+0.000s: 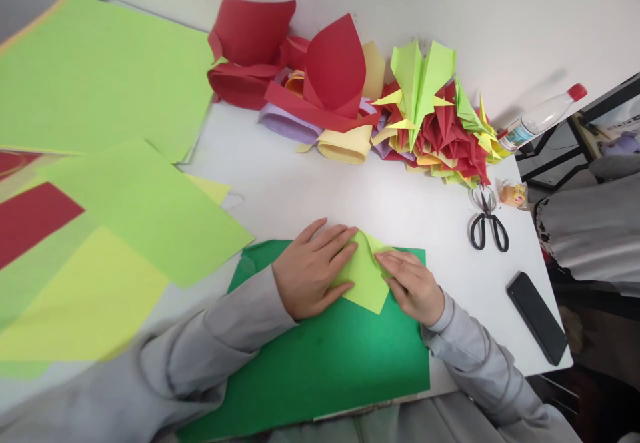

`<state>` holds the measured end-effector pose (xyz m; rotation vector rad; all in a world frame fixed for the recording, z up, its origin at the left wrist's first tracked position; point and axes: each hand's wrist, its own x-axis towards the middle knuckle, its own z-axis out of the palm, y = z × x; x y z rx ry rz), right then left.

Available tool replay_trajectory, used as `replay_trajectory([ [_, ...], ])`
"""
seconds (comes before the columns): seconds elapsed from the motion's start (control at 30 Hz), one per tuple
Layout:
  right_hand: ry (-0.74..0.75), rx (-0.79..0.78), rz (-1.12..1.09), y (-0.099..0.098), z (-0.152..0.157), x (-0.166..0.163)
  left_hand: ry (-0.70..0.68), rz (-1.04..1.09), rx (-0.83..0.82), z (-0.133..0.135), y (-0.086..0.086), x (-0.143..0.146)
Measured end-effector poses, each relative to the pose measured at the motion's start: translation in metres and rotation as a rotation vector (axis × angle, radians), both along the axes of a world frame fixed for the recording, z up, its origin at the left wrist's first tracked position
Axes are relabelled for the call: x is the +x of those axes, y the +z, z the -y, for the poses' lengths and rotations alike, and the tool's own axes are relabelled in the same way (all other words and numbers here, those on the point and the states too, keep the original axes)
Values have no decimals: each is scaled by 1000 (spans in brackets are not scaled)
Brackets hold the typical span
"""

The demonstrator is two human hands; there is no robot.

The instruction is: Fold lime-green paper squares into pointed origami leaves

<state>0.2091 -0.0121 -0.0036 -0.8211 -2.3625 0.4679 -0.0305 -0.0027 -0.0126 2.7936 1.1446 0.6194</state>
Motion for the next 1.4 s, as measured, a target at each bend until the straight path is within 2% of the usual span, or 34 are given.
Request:
replay_trajectory([
  [0.1,-105,-17,85,0,1,1,6,11,-10,-2,0,-1],
  [0.3,-454,-13,127,1,5,1,9,14,-38,-4,-2,-4],
  [0.4,-507,15,129,2,7,0,9,14,-33,-4,-1,-3],
  [0.63,-249,138,122,4,10,-5,98,-28,18,-3,1,6],
  [0.9,-42,267,289,3,9,-2,135,-59,38,-3,1,8],
  [1.13,12,301,364,7,9,-4,138,-71,43,-2,3,10],
  [1.4,50,260,372,3,10,-4,141,-90,20,-2,5,12],
])
